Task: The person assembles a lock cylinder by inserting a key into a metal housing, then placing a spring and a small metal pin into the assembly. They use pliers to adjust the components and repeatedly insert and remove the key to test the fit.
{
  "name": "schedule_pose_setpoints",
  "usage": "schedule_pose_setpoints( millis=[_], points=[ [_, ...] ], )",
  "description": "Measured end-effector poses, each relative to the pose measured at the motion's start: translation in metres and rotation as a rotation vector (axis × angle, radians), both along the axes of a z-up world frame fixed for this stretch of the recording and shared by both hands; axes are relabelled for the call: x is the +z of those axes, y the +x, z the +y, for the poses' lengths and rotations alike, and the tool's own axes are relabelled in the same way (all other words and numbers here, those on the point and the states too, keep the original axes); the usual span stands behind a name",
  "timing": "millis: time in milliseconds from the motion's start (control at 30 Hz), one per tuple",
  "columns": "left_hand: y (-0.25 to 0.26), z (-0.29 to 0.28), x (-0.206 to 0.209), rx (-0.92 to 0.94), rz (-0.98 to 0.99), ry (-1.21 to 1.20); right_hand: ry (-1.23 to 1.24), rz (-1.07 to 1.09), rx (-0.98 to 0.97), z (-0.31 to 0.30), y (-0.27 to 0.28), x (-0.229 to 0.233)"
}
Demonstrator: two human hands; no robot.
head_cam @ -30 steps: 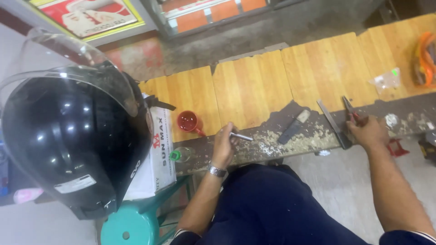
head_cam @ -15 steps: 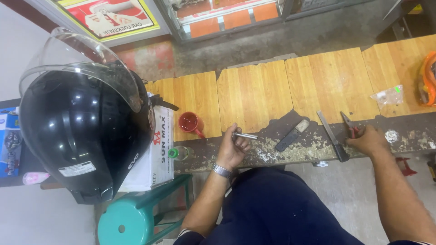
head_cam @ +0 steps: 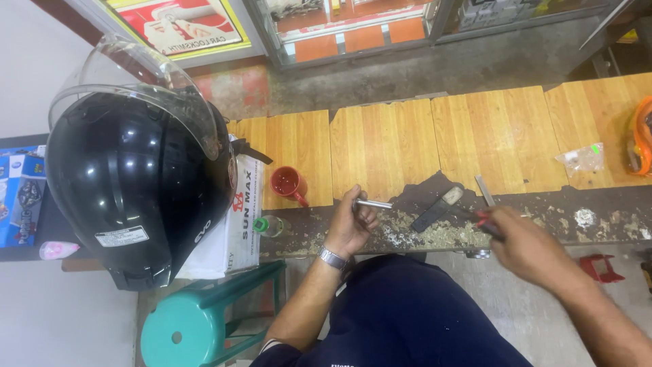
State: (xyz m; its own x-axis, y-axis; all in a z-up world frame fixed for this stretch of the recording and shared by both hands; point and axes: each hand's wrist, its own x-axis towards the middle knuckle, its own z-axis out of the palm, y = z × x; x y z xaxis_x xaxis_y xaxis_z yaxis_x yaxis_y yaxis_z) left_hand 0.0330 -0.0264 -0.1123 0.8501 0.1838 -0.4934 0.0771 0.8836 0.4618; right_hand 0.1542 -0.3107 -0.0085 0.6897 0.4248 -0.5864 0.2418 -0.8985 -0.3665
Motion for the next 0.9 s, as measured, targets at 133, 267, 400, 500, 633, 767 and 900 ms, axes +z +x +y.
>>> schedule_pose_setpoints(
  millis=[133,267,400,500,633,767,900],
  points=[
    [-0.001,-0.003,0.008,-0.019,-0.046,0.050,0.058,-0.351,0.378,0.000,-0.005,-0.026],
    [-0.004,-0.004,0.013,-0.046,-0.098,0.107,0.047,-0.622,0.567,0.010,-0.010,-0.028],
    [-0.009,-0.006,0.011,-0.053,-0.143,0.156,0.093,-0.691,0.596,0.010,-0.012,-0.039],
    [-0.011,-0.007,0.014,-0.036,-0.136,0.167,0.032,-0.566,0.556,0.019,-0.015,-0.027],
    [-0.014,-0.006,0.013,-0.060,-0.137,0.198,0.098,-0.611,0.564,0.022,-0.018,-0.032],
    [-0.015,-0.008,0.014,-0.041,-0.169,0.204,0.097,-0.624,0.582,0.022,-0.018,-0.033],
    [-0.015,-0.005,0.017,-0.049,-0.171,0.243,0.109,-0.690,0.616,0.021,-0.015,-0.037]
  ],
)
